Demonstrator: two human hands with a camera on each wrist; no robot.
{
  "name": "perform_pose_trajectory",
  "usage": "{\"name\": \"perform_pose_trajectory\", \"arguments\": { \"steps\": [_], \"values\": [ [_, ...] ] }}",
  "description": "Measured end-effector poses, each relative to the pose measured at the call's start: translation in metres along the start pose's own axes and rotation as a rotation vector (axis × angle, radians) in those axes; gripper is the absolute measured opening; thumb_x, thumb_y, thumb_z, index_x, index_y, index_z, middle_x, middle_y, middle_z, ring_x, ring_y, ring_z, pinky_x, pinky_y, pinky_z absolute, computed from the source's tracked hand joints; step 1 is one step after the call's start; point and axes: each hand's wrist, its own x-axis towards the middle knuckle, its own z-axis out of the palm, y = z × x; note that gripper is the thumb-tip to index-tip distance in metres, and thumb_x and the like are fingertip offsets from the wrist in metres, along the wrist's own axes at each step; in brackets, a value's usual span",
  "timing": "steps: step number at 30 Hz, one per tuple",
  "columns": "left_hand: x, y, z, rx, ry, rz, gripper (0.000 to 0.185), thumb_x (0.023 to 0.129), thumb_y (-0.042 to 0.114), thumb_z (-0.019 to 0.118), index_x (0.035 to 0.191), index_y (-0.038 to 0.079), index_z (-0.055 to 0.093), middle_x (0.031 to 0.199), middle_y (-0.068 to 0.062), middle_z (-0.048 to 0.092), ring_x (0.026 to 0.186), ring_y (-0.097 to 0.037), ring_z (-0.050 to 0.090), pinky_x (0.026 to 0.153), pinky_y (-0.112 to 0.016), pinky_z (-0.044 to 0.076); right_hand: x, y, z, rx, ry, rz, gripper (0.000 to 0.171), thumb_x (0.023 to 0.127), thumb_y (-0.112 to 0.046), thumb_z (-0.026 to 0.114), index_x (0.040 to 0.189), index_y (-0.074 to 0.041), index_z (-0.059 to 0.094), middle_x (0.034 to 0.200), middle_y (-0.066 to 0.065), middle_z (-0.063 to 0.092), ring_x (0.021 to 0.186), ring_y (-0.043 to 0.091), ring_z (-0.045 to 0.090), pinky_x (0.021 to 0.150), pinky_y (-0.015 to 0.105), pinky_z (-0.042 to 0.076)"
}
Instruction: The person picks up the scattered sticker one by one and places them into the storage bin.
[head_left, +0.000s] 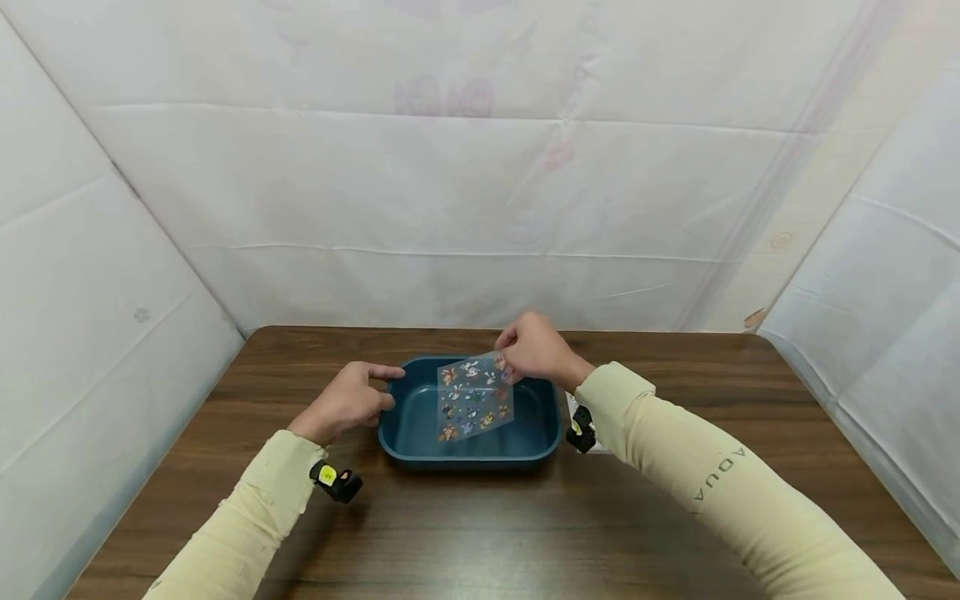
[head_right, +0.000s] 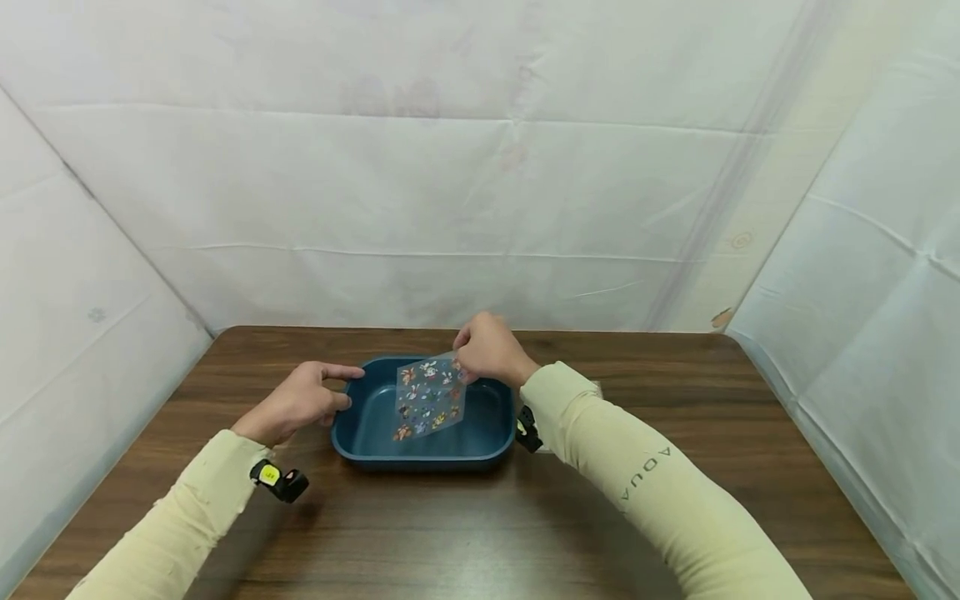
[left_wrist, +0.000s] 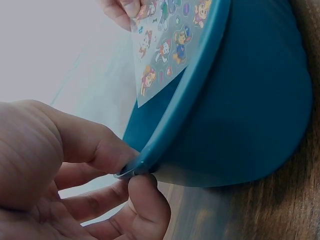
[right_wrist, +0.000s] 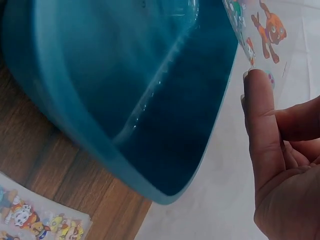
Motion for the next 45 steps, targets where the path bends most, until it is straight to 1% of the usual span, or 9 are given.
{"name": "perform_pose_trajectory", "arguments": {
  "steps": [5, 9, 17, 21, 24, 27, 33, 40, 45],
  "values": [
    [0.0, 0.001, 0.002, 0.002, 0.005, 0.003, 0.055, 0.094, -0.004, 0.058, 0.148, 0.004, 0.057, 0.098, -0.013, 0.064, 0.047, -0.015, 0.039, 0.058, -0.035, 0.045, 0.001, -0.003, 0.003, -0.027, 0.002, -0.008, 0.027, 0.092, 0.004, 0.059, 0.112, 0.008, 0.076, 0.085, 0.017, 0.077, 0.06, 0.015, 0.072, 0.062, 0.032, 0.063],
    [0.002, 0.001, 0.001, -0.003, 0.001, 0.006, 0.055, 0.094, -0.004, 0.058, 0.149, 0.003, 0.056, 0.068, 0.0, 0.056, 0.046, -0.014, 0.038, 0.058, -0.034, 0.046, 0.003, -0.003, 0.005, -0.037, 0.001, -0.002, 0.026, 0.091, 0.005, 0.057, 0.107, 0.007, 0.077, 0.076, 0.014, 0.077, 0.059, 0.015, 0.073, 0.063, 0.035, 0.063],
    [0.001, -0.002, 0.002, -0.012, 0.011, -0.008, 0.054, 0.095, -0.003, 0.057, 0.148, 0.004, 0.057, 0.137, -0.022, 0.056, 0.048, -0.014, 0.036, 0.06, -0.035, 0.047, 0.01, -0.002, 0.014, -0.111, -0.021, -0.02, 0.022, 0.095, 0.001, 0.059, 0.091, 0.004, 0.08, 0.076, 0.012, 0.078, 0.059, 0.014, 0.074, 0.062, 0.033, 0.063],
    [0.002, -0.003, 0.003, -0.013, 0.011, 0.004, 0.054, 0.094, -0.004, 0.056, 0.148, 0.003, 0.057, 0.133, -0.021, 0.059, 0.048, -0.013, 0.035, 0.059, -0.034, 0.045, 0.012, -0.002, 0.018, -0.164, -0.026, -0.018, 0.024, 0.095, 0.001, 0.059, 0.081, 0.003, 0.079, 0.074, 0.01, 0.077, 0.057, 0.014, 0.073, 0.061, 0.032, 0.062],
    [0.003, -0.002, 0.003, -0.009, 0.011, 0.007, 0.054, 0.094, -0.004, 0.056, 0.148, 0.003, 0.057, 0.095, -0.013, 0.062, 0.048, -0.013, 0.036, 0.059, -0.034, 0.045, 0.013, -0.003, 0.02, -0.203, -0.032, -0.019, 0.028, 0.095, 0.002, 0.059, 0.073, 0.0, 0.077, 0.071, 0.008, 0.076, 0.056, 0.013, 0.072, 0.062, 0.035, 0.063],
    [0.003, -0.001, 0.003, -0.008, 0.016, 0.006, 0.054, 0.094, -0.004, 0.056, 0.148, 0.003, 0.057, 0.087, -0.009, 0.059, 0.048, -0.014, 0.036, 0.058, -0.034, 0.045, 0.014, -0.003, 0.022, -0.245, -0.043, -0.017, 0.032, 0.095, 0.001, 0.06, 0.066, -0.002, 0.074, 0.065, 0.006, 0.075, 0.054, 0.013, 0.072, 0.065, 0.039, 0.064],
    [0.004, 0.0, 0.003, -0.015, 0.005, 0.009, 0.054, 0.096, -0.004, 0.056, 0.149, 0.003, 0.056, 0.14, -0.023, 0.056, 0.049, -0.013, 0.037, 0.059, -0.032, 0.045, 0.015, -0.003, 0.023, -0.291, -0.055, -0.015, 0.034, 0.093, 0.003, 0.06, 0.062, -0.003, 0.073, 0.061, 0.003, 0.073, 0.054, 0.016, 0.072, 0.061, 0.036, 0.063],
    [0.003, -0.003, 0.003, -0.008, 0.002, 0.017, 0.053, 0.096, -0.003, 0.057, 0.149, 0.003, 0.056, 0.146, -0.024, 0.052, 0.048, -0.013, 0.037, 0.059, -0.033, 0.047, 0.013, 0.0, 0.024, -0.327, -0.084, -0.041, 0.046, 0.092, 0.004, 0.06, 0.049, -0.012, 0.057, 0.053, 0.003, 0.067, 0.059, 0.03, 0.074, 0.052, 0.03, 0.057],
    [0.002, -0.002, 0.004, -0.011, 0.009, 0.022, 0.054, 0.095, -0.004, 0.057, 0.149, 0.002, 0.056, 0.138, -0.023, 0.055, 0.048, -0.014, 0.037, 0.059, -0.035, 0.046, 0.013, 0.002, 0.024, -0.36, -0.079, -0.012, 0.04, 0.096, 0.001, 0.061, 0.058, -0.006, 0.072, 0.057, 0.002, 0.069, 0.056, 0.023, 0.072, 0.052, 0.028, 0.057]
  ]
}}
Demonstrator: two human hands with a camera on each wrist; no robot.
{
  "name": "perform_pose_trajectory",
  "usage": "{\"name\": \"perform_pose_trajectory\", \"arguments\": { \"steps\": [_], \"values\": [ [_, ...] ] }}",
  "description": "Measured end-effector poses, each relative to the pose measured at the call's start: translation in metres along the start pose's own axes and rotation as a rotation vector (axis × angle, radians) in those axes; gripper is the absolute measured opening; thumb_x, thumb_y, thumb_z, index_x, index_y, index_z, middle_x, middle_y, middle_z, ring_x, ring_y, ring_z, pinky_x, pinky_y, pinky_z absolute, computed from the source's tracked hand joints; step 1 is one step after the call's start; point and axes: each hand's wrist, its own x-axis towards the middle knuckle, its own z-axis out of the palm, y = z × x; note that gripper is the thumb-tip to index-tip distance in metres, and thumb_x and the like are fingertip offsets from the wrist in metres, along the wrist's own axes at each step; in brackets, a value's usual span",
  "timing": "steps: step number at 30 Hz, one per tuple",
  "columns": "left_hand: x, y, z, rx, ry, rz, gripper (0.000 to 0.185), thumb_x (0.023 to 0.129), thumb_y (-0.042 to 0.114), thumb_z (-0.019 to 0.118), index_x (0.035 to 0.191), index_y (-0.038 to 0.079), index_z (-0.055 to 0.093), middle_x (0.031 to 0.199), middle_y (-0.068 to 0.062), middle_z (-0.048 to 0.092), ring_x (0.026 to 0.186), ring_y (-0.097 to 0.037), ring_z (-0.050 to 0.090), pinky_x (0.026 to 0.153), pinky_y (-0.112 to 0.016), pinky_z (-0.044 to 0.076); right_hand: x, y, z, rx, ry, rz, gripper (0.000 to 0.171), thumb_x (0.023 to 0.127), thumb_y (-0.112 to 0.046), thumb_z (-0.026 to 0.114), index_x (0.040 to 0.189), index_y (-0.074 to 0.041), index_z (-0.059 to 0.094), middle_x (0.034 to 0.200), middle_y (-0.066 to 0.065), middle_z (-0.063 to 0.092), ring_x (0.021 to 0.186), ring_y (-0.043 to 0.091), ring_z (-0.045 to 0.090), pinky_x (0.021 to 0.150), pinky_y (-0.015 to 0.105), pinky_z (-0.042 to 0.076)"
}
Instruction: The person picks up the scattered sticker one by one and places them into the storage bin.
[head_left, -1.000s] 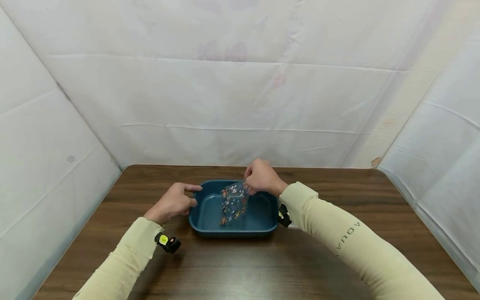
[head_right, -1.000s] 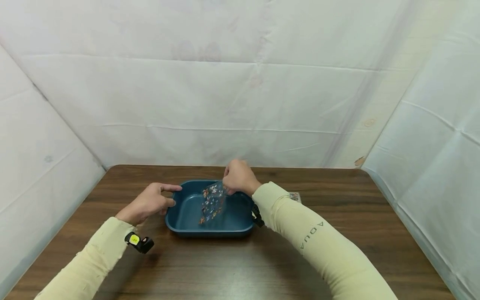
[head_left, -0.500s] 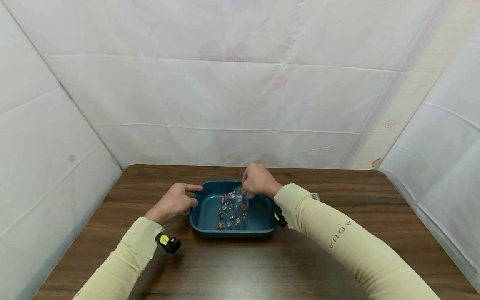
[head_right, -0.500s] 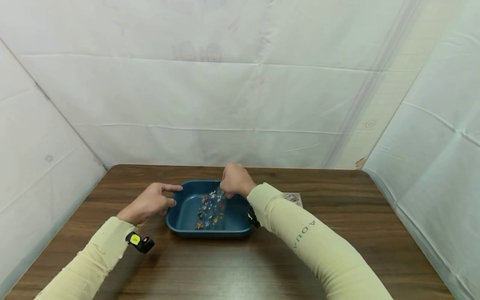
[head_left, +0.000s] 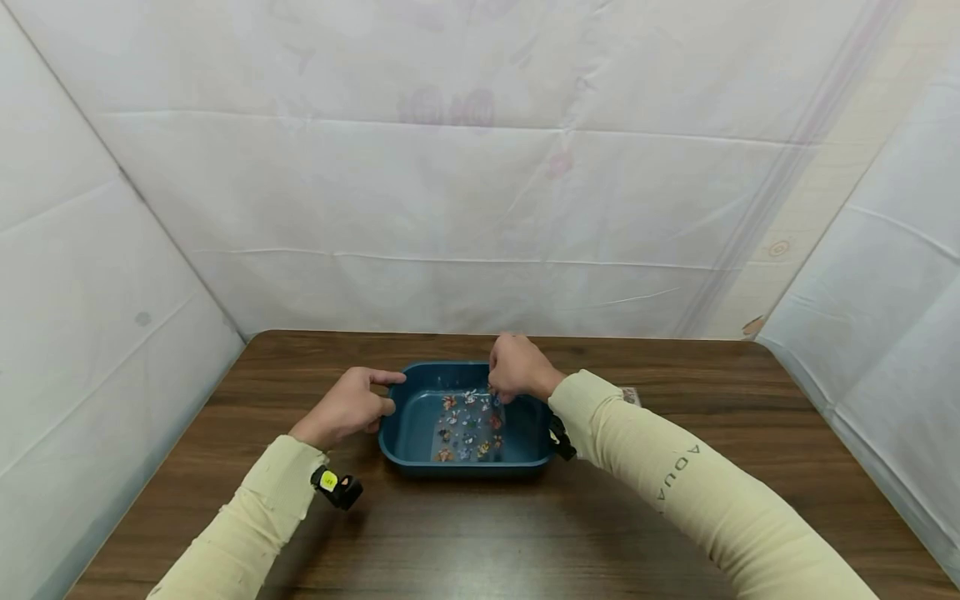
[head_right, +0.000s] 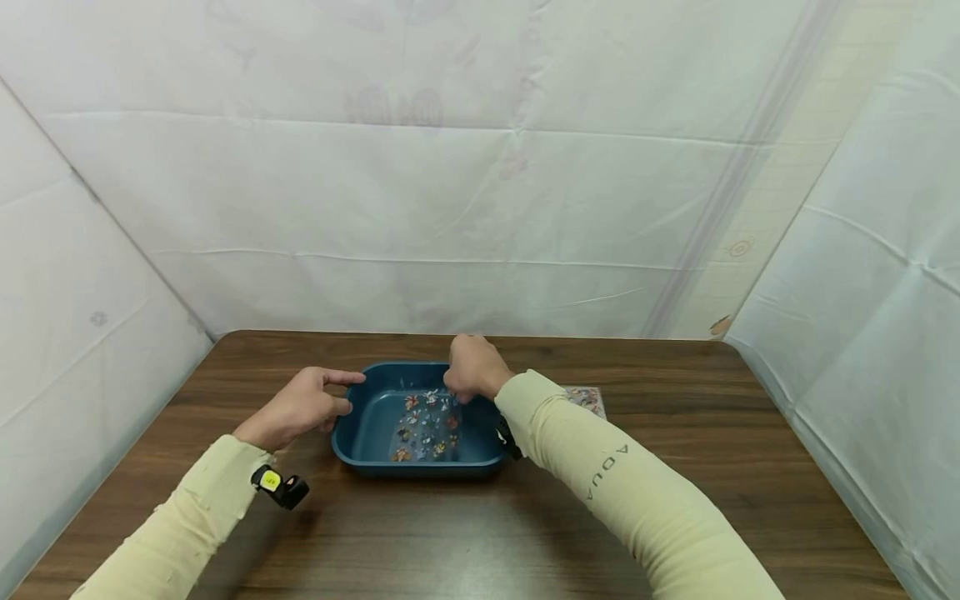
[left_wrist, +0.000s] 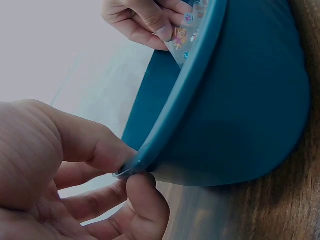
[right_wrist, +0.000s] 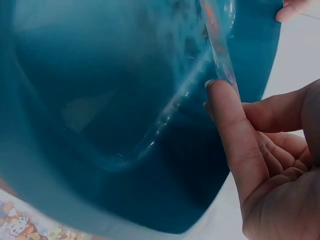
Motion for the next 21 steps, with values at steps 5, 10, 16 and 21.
{"name": "perform_pose_trajectory", "arguments": {
  "steps": [5, 10, 16, 21],
  "values": [
    [0.0, 0.0005, -0.0003, -0.007, 0.005, -0.005, 0.054, 0.095, -0.004, 0.057, 0.148, 0.003, 0.056, 0.098, -0.012, 0.065, 0.047, -0.014, 0.037, 0.058, -0.035, 0.045, 0.0004, 0.0003, 0.0003, -0.005, -0.018, 0.022, 0.03, 0.097, 0.0, 0.061, 0.073, -0.002, 0.08, 0.064, 0.004, 0.073, 0.054, 0.017, 0.07, 0.058, 0.033, 0.061],
    [0.0012, 0.0009, 0.0003, -0.005, 0.006, -0.002, 0.054, 0.094, -0.004, 0.057, 0.148, 0.002, 0.056, 0.117, -0.021, 0.068, 0.047, -0.014, 0.038, 0.058, -0.034, 0.045, -0.0002, 0.0021, 0.0009, -0.011, -0.035, 0.029, 0.029, 0.096, 0.0, 0.061, 0.076, -0.003, 0.081, 0.065, 0.004, 0.074, 0.054, 0.018, 0.07, 0.06, 0.036, 0.061],
    [0.0033, 0.0017, 0.0003, 0.002, 0.0, -0.002, 0.055, 0.094, -0.004, 0.056, 0.149, 0.003, 0.056, 0.069, -0.004, 0.053, 0.047, -0.014, 0.038, 0.058, -0.033, 0.044, 0.0013, 0.0049, 0.0012, -0.031, -0.056, 0.04, 0.03, 0.096, -0.001, 0.063, 0.072, -0.003, 0.08, 0.063, 0.004, 0.074, 0.054, 0.018, 0.071, 0.061, 0.037, 0.062],
    [0.0032, 0.0015, 0.0002, 0.002, -0.007, -0.006, 0.055, 0.095, -0.004, 0.056, 0.15, 0.003, 0.055, 0.056, 0.003, 0.032, 0.046, -0.014, 0.036, 0.058, -0.034, 0.043, 0.0016, 0.0064, 0.0019, -0.03, -0.063, 0.047, 0.03, 0.096, -0.001, 0.062, 0.073, -0.003, 0.081, 0.066, 0.006, 0.075, 0.055, 0.018, 0.072, 0.057, 0.033, 0.061]
  ]
}}
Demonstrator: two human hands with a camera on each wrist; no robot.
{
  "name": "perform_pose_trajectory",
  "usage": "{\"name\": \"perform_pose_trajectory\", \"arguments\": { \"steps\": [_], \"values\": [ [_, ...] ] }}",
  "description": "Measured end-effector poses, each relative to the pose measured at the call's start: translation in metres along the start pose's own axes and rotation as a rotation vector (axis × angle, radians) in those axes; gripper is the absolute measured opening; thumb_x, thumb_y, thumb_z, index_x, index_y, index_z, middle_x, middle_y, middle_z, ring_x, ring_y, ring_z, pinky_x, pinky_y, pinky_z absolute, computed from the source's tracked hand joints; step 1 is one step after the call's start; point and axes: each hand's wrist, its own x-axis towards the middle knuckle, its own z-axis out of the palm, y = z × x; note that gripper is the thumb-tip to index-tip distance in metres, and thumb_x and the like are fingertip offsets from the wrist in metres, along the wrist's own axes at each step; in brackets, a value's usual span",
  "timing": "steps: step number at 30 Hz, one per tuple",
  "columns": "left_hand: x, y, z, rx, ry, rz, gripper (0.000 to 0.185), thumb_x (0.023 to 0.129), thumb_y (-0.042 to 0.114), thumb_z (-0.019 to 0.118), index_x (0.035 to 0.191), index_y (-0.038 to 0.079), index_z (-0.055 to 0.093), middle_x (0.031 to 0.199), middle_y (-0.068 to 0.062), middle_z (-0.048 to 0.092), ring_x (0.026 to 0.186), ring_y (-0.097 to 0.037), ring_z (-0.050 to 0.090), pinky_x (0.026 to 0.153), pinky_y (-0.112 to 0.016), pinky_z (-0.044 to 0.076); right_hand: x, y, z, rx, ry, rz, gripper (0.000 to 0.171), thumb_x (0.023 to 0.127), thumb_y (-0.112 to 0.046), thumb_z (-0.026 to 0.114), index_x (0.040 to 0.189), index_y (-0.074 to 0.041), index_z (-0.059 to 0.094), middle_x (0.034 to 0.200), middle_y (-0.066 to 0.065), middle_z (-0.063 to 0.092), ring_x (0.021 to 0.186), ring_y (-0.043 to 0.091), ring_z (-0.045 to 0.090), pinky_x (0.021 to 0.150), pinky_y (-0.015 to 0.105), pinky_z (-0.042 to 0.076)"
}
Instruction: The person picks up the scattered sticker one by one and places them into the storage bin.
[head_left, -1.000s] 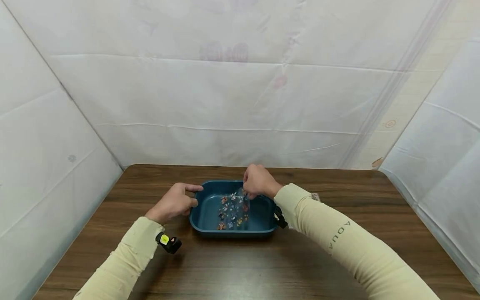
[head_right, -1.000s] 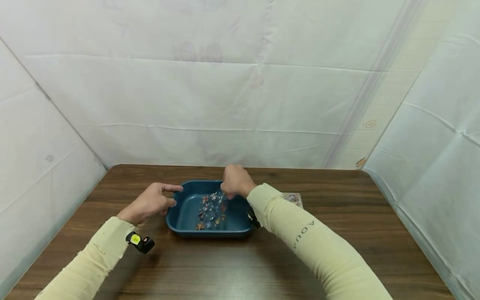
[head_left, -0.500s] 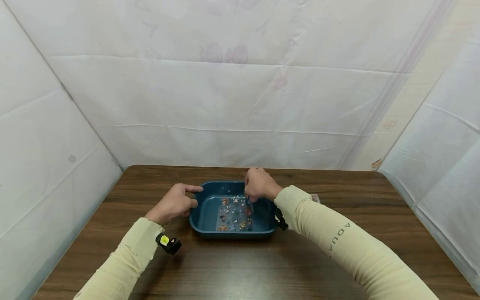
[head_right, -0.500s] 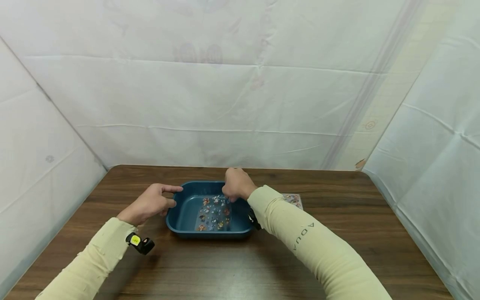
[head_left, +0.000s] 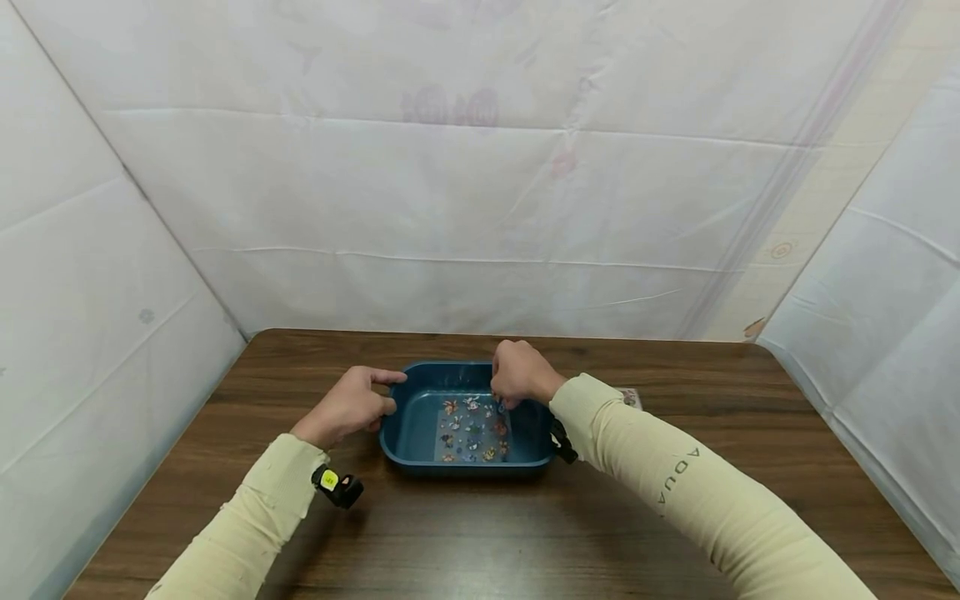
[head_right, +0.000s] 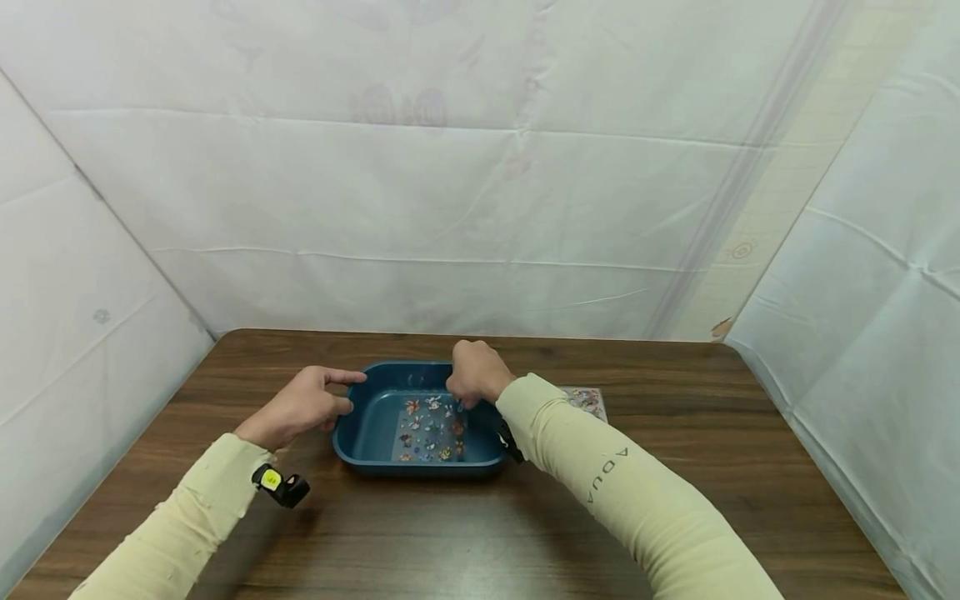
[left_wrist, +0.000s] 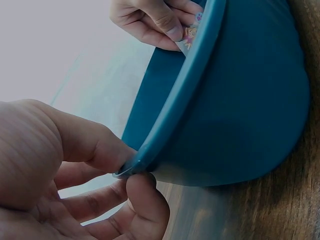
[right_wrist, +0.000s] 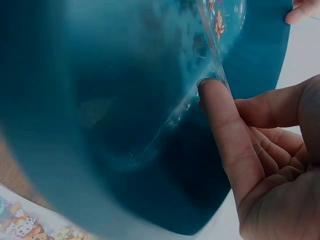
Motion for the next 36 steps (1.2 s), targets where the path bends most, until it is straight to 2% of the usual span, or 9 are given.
{"name": "perform_pose_trajectory", "arguments": {
  "steps": [4, 6, 8, 13, 15, 18, 22, 29, 36],
  "values": [
    [-0.0001, 0.0002, 0.0, 0.0, -0.001, 0.0, 0.055, 0.095, -0.004, 0.056, 0.15, 0.003, 0.055, 0.054, 0.004, 0.029, 0.047, -0.014, 0.036, 0.058, -0.033, 0.043, -0.0013, 0.0012, 0.0007, -0.002, 0.002, 0.008, 0.033, 0.095, 0.001, 0.06, 0.07, -0.004, 0.08, 0.062, 0.006, 0.074, 0.053, 0.018, 0.071, 0.057, 0.035, 0.061],
    [-0.0005, 0.0004, 0.0001, 0.0, 0.0, 0.002, 0.055, 0.095, -0.004, 0.057, 0.149, 0.003, 0.055, 0.056, 0.003, 0.033, 0.047, -0.014, 0.037, 0.057, -0.033, 0.043, -0.0019, 0.0015, 0.0008, -0.003, 0.004, 0.014, 0.034, 0.095, 0.002, 0.059, 0.067, -0.003, 0.079, 0.06, 0.005, 0.073, 0.052, 0.018, 0.07, 0.058, 0.036, 0.061],
    [-0.0011, 0.0004, 0.0003, -0.001, 0.002, 0.012, 0.055, 0.095, -0.004, 0.057, 0.149, 0.002, 0.055, 0.065, 0.002, 0.047, 0.047, -0.014, 0.038, 0.057, -0.033, 0.043, -0.0023, 0.0018, 0.0012, -0.002, 0.005, 0.021, 0.035, 0.095, 0.001, 0.059, 0.066, -0.002, 0.078, 0.059, 0.005, 0.072, 0.052, 0.018, 0.07, 0.058, 0.036, 0.061],
    [-0.0012, 0.0005, 0.0004, -0.006, -0.004, 0.014, 0.055, 0.094, -0.005, 0.056, 0.149, 0.001, 0.055, 0.066, 0.0, 0.054, 0.047, -0.014, 0.036, 0.057, -0.033, 0.042, -0.0022, 0.0026, 0.0024, 0.005, 0.0, 0.047, 0.035, 0.096, 0.001, 0.058, 0.066, -0.001, 0.077, 0.061, 0.005, 0.073, 0.053, 0.018, 0.071, 0.062, 0.038, 0.063],
    [-0.0005, 0.0004, 0.0003, -0.009, -0.006, 0.003, 0.056, 0.095, -0.005, 0.055, 0.15, 0.003, 0.055, 0.055, 0.002, 0.041, 0.046, -0.013, 0.035, 0.057, -0.033, 0.041, -0.002, 0.0033, 0.0029, 0.008, -0.002, 0.056, 0.039, 0.095, 0.001, 0.058, 0.059, -0.004, 0.072, 0.06, 0.005, 0.072, 0.054, 0.02, 0.072, 0.062, 0.038, 0.063],
    [0.0, 0.0001, 0.0001, -0.007, -0.006, 0.001, 0.056, 0.095, -0.005, 0.054, 0.15, 0.003, 0.054, 0.052, 0.004, 0.034, 0.046, -0.014, 0.034, 0.056, -0.033, 0.041, -0.0016, 0.0038, 0.0034, 0.005, -0.008, 0.067, 0.05, 0.095, 0.001, 0.056, 0.047, -0.011, 0.055, 0.052, 0.004, 0.067, 0.057, 0.024, 0.074, 0.059, 0.037, 0.061],
    [-0.0004, 0.0002, 0.0006, -0.006, -0.006, 0.002, 0.056, 0.095, -0.004, 0.054, 0.15, 0.003, 0.054, 0.051, 0.004, 0.028, 0.045, -0.014, 0.034, 0.056, -0.033, 0.04, -0.0026, 0.0041, 0.0033, 0.007, -0.015, 0.078, 0.057, 0.096, 0.0, 0.055, 0.044, -0.018, 0.04, 0.045, 0.002, 0.056, 0.062, 0.028, 0.076, 0.059, 0.039, 0.061],
    [-0.001, 0.0008, 0.0009, -0.001, -0.003, -0.006, 0.055, 0.096, -0.004, 0.054, 0.15, 0.003, 0.054, 0.051, 0.005, 0.027, 0.045, -0.013, 0.033, 0.056, -0.033, 0.041, -0.0043, 0.0044, 0.0034, 0.038, -0.024, 0.091, 0.055, 0.096, -0.002, 0.058, 0.047, -0.018, 0.04, 0.056, 0.01, 0.068, 0.057, 0.021, 0.074, 0.063, 0.036, 0.063],
    [-0.002, 0.0004, 0.0008, 0.0, 0.001, -0.003, 0.055, 0.095, -0.005, 0.054, 0.15, 0.003, 0.055, 0.052, 0.005, 0.027, 0.045, -0.013, 0.032, 0.056, -0.033, 0.04, -0.0024, 0.0046, 0.0043, 0.01, -0.032, 0.109, 0.053, 0.096, -0.001, 0.059, 0.047, -0.016, 0.043, 0.058, 0.009, 0.07, 0.055, 0.016, 0.073, 0.061, 0.032, 0.062]
  ]
}}
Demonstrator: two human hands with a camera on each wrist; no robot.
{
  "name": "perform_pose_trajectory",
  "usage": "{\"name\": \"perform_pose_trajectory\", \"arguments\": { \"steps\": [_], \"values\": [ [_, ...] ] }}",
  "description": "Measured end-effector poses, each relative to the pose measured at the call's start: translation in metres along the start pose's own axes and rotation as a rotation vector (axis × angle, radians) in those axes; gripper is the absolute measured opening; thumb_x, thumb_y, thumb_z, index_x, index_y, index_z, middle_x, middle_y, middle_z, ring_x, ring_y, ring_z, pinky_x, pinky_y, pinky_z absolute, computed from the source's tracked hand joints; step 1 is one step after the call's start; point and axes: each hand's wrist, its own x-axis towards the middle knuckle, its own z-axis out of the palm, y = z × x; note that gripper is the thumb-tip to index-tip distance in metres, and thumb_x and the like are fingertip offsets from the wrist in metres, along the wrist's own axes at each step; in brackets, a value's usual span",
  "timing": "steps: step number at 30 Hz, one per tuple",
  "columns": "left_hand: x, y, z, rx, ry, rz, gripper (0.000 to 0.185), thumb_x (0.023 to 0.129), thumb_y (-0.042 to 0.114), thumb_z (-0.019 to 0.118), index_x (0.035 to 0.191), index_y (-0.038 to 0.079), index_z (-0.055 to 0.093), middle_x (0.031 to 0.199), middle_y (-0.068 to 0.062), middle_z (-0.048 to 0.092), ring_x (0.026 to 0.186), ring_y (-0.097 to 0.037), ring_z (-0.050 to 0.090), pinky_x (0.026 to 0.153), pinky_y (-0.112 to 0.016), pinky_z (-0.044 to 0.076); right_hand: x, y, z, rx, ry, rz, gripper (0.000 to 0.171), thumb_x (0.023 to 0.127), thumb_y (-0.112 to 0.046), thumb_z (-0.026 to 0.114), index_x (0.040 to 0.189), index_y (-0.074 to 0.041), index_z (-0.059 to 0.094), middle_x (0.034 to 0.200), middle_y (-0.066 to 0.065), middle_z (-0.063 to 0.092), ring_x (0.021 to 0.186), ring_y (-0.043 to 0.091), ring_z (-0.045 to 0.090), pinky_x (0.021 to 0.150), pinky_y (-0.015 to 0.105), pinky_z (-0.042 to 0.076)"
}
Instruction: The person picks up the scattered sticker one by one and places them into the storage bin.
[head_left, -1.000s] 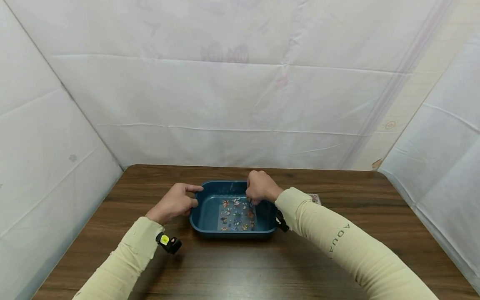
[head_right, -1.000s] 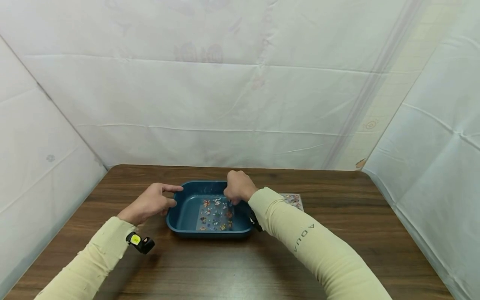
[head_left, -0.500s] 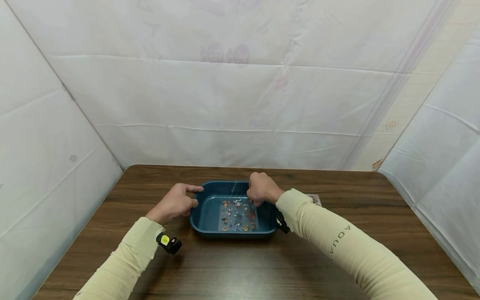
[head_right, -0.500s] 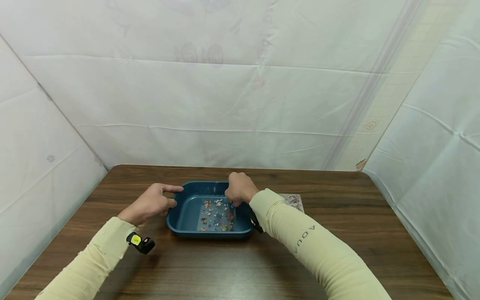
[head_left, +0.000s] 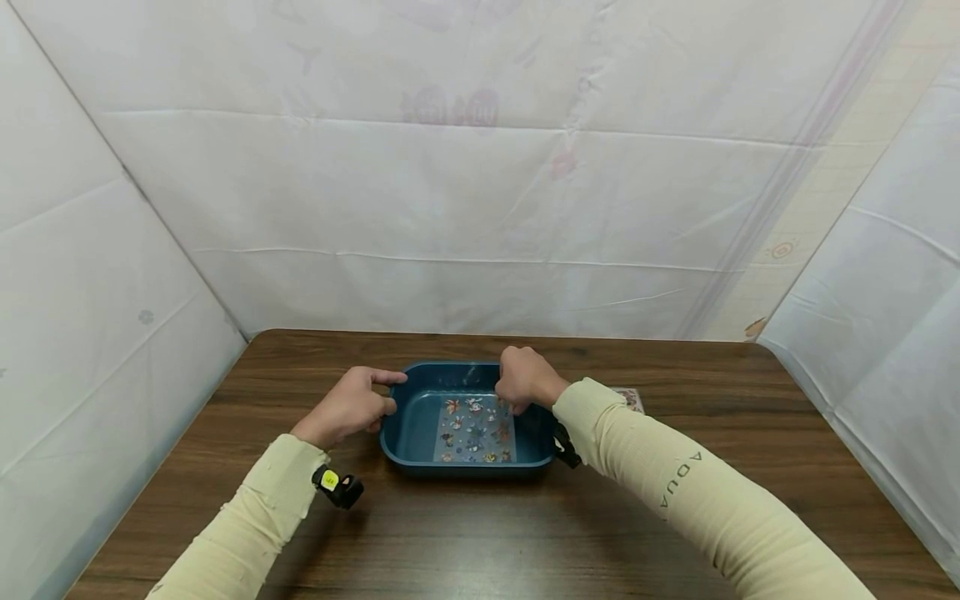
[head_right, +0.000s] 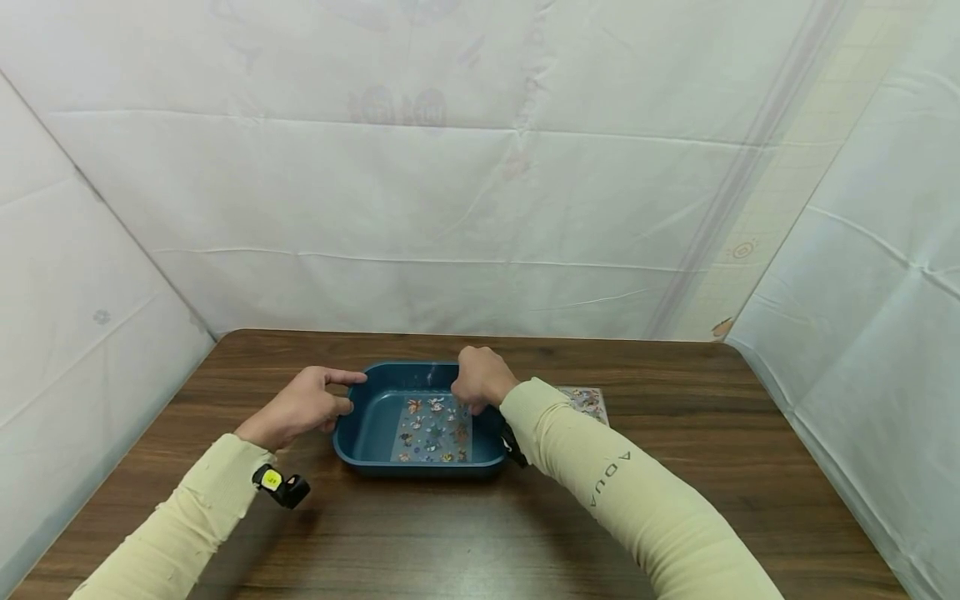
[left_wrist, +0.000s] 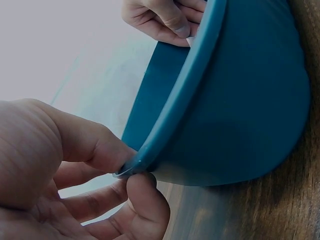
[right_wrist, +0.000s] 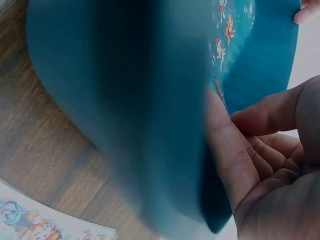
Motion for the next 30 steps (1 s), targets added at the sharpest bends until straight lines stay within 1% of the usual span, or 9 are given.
{"name": "perform_pose_trajectory", "arguments": {
  "steps": [4, 7, 13, 15, 18, 22, 26, 30],
  "values": [
    [-0.0001, -0.0005, -0.0004, -0.006, -0.003, 0.0, 0.055, 0.096, -0.004, 0.054, 0.15, 0.003, 0.055, 0.051, 0.005, 0.027, 0.045, -0.013, 0.031, 0.055, -0.032, 0.039, -0.0004, -0.0001, -0.0003, -0.018, -0.005, 0.001, 0.047, 0.096, -0.002, 0.06, 0.051, -0.011, 0.054, 0.06, 0.01, 0.071, 0.057, 0.017, 0.074, 0.062, 0.032, 0.062],
    [0.0001, -0.0009, -0.0005, -0.009, -0.005, -0.002, 0.055, 0.096, -0.004, 0.054, 0.15, 0.004, 0.055, 0.051, 0.005, 0.027, 0.045, -0.013, 0.03, 0.055, -0.032, 0.039, -0.0011, 0.0003, -0.0001, -0.022, -0.009, 0.002, 0.043, 0.097, -0.003, 0.061, 0.054, -0.01, 0.059, 0.06, 0.008, 0.071, 0.056, 0.017, 0.074, 0.061, 0.031, 0.061],
    [0.0007, -0.0014, -0.0006, -0.005, -0.005, -0.002, 0.054, 0.096, -0.004, 0.054, 0.15, 0.004, 0.055, 0.05, 0.005, 0.028, 0.044, -0.013, 0.032, 0.055, -0.033, 0.04, -0.0001, 0.003, 0.002, -0.033, -0.016, 0.0, 0.051, 0.098, -0.004, 0.062, 0.049, -0.013, 0.05, 0.056, 0.008, 0.068, 0.056, 0.017, 0.073, 0.061, 0.031, 0.062],
    [0.0008, -0.0014, -0.0006, -0.006, -0.006, 0.0, 0.054, 0.096, -0.004, 0.054, 0.15, 0.003, 0.055, 0.05, 0.005, 0.028, 0.044, -0.013, 0.032, 0.055, -0.032, 0.04, 0.0007, 0.0038, 0.0028, -0.043, -0.018, 0.005, 0.049, 0.097, -0.004, 0.062, 0.05, -0.012, 0.053, 0.056, 0.007, 0.069, 0.055, 0.016, 0.073, 0.059, 0.029, 0.061],
    [0.0006, -0.0014, -0.0007, -0.009, -0.009, 0.004, 0.055, 0.096, -0.004, 0.054, 0.15, 0.003, 0.054, 0.051, 0.005, 0.027, 0.045, -0.013, 0.031, 0.055, -0.032, 0.04, 0.0014, 0.0043, 0.0032, -0.056, -0.025, 0.02, 0.048, 0.097, -0.004, 0.063, 0.05, -0.012, 0.053, 0.057, 0.007, 0.069, 0.055, 0.015, 0.073, 0.059, 0.029, 0.061],
    [0.0001, -0.0008, -0.0007, -0.012, -0.01, 0.004, 0.055, 0.095, -0.004, 0.054, 0.15, 0.003, 0.054, 0.051, 0.004, 0.027, 0.045, -0.013, 0.031, 0.056, -0.032, 0.039, 0.0017, 0.0045, 0.0029, -0.054, -0.034, 0.039, 0.045, 0.097, -0.006, 0.065, 0.054, -0.01, 0.056, 0.06, 0.008, 0.07, 0.056, 0.015, 0.073, 0.058, 0.027, 0.06],
    [0.0003, -0.0006, -0.0007, -0.016, -0.013, 0.002, 0.055, 0.096, -0.004, 0.053, 0.15, 0.003, 0.054, 0.051, 0.004, 0.027, 0.045, -0.014, 0.03, 0.055, -0.031, 0.038, 0.0018, 0.0047, 0.0026, -0.053, -0.032, 0.043, 0.033, 0.097, -0.006, 0.065, 0.064, -0.005, 0.066, 0.064, 0.008, 0.071, 0.056, 0.014, 0.072, 0.056, 0.025, 0.059],
    [0.0004, -0.0005, -0.0007, -0.017, -0.012, 0.001, 0.055, 0.096, -0.004, 0.053, 0.15, 0.003, 0.054, 0.051, 0.004, 0.027, 0.046, -0.014, 0.03, 0.055, -0.031, 0.039, 0.0021, 0.0054, 0.003, -0.055, -0.03, 0.044, 0.028, 0.097, -0.006, 0.066, 0.071, 0.0, 0.071, 0.065, 0.008, 0.071, 0.056, 0.014, 0.072, 0.057, 0.026, 0.059]
  ]
}}
